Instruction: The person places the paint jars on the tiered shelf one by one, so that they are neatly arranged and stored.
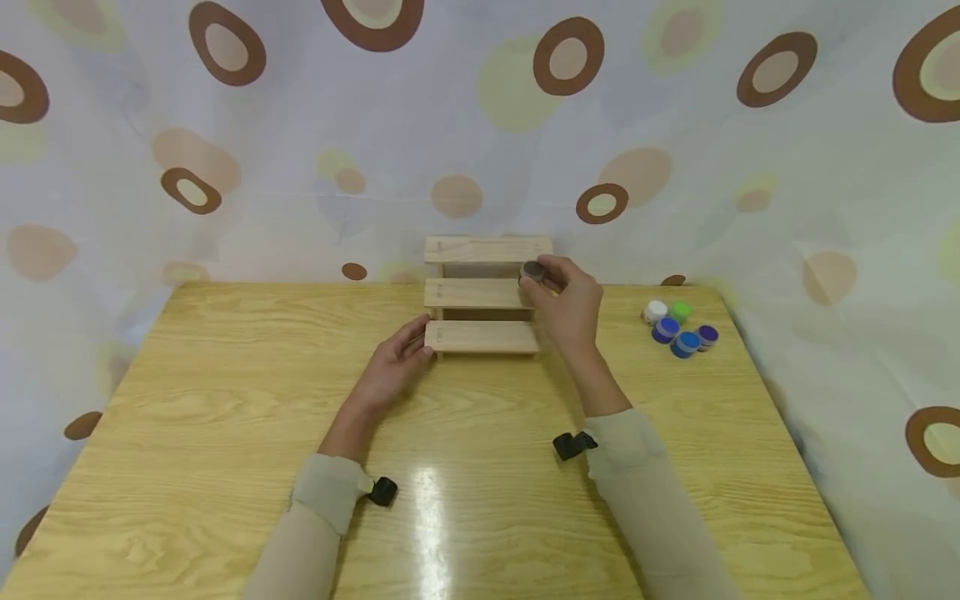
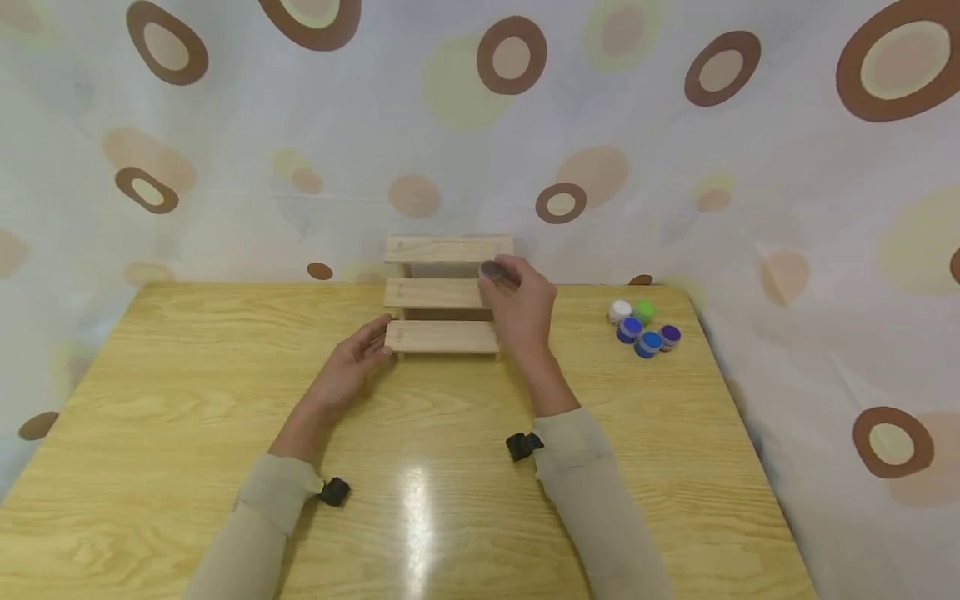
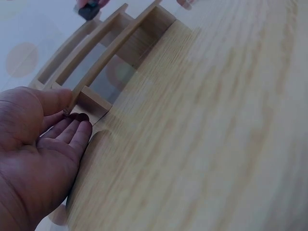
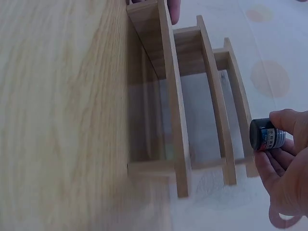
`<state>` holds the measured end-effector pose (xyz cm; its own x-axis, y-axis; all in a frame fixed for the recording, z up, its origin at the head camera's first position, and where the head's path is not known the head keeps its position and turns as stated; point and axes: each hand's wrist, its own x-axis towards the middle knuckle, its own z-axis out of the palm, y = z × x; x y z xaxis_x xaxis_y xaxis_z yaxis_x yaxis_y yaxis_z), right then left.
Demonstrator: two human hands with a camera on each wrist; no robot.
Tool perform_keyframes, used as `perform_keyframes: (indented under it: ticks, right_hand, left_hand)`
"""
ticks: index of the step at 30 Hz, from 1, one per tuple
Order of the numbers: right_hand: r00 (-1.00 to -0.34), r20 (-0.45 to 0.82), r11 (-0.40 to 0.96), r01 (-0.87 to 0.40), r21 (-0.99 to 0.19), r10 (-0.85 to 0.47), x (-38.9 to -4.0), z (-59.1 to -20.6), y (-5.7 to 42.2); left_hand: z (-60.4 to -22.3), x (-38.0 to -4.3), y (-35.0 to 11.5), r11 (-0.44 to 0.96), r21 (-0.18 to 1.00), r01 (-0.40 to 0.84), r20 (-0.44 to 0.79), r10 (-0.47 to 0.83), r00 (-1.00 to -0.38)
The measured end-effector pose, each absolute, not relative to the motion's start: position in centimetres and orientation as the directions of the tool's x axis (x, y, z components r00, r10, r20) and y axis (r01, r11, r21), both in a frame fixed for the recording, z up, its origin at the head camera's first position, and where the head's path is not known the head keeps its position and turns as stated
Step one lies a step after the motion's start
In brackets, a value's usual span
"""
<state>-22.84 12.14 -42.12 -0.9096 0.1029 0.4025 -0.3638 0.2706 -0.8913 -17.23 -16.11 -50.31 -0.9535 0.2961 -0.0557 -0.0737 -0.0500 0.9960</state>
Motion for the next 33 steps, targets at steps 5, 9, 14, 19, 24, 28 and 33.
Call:
perform_keyframes:
  ticks: [5,9,14,19,24,28,33]
  right_hand:
    - [-0.930,0.366,0.293,-0.338,-0.894,0.043,-23.9,-41.4,10.3]
    - [-0.922,0.386,0.330,-0.358,-0.874,0.023,-24.6,-40.6,9.0]
    - [-0.914,0.405,0.348,-0.387,-0.854,-0.025,-25.6,-39.6,7.5]
    - [-0.912,0.401,0.357,-0.404,-0.842,-0.087,-26.8,-39.1,6.2]
    - [-0.925,0.365,0.341,-0.378,-0.861,-0.104,-27.6,-38.5,4.9]
    - [-0.940,0.326,0.324,-0.341,-0.882,-0.101,-28.1,-38.5,4.2]
    - [-0.945,0.313,0.320,-0.327,-0.889,-0.097,-28.5,-38.9,3.7]
  left_hand:
    - [-50.5,-17.2,-16.0,-0.051,0.995,-0.082,-0.064,0.282,-0.957]
    - [-50.4,-17.1,-16.0,-0.043,0.995,-0.086,-0.070,0.287,-0.956]
    - [-50.3,-17.1,-16.0,-0.046,0.995,-0.083,-0.067,0.287,-0.956]
    - [-50.2,-17.3,-16.0,-0.050,0.996,-0.067,-0.051,0.284,-0.957]
    - [-50.1,-17.5,-16.1,-0.054,0.996,-0.065,-0.048,0.280,-0.959]
    - [-50.2,-17.5,-16.1,-0.055,0.996,-0.072,-0.053,0.288,-0.956]
    - [-50.4,-17.5,-16.1,-0.052,0.996,-0.076,-0.058,0.292,-0.955]
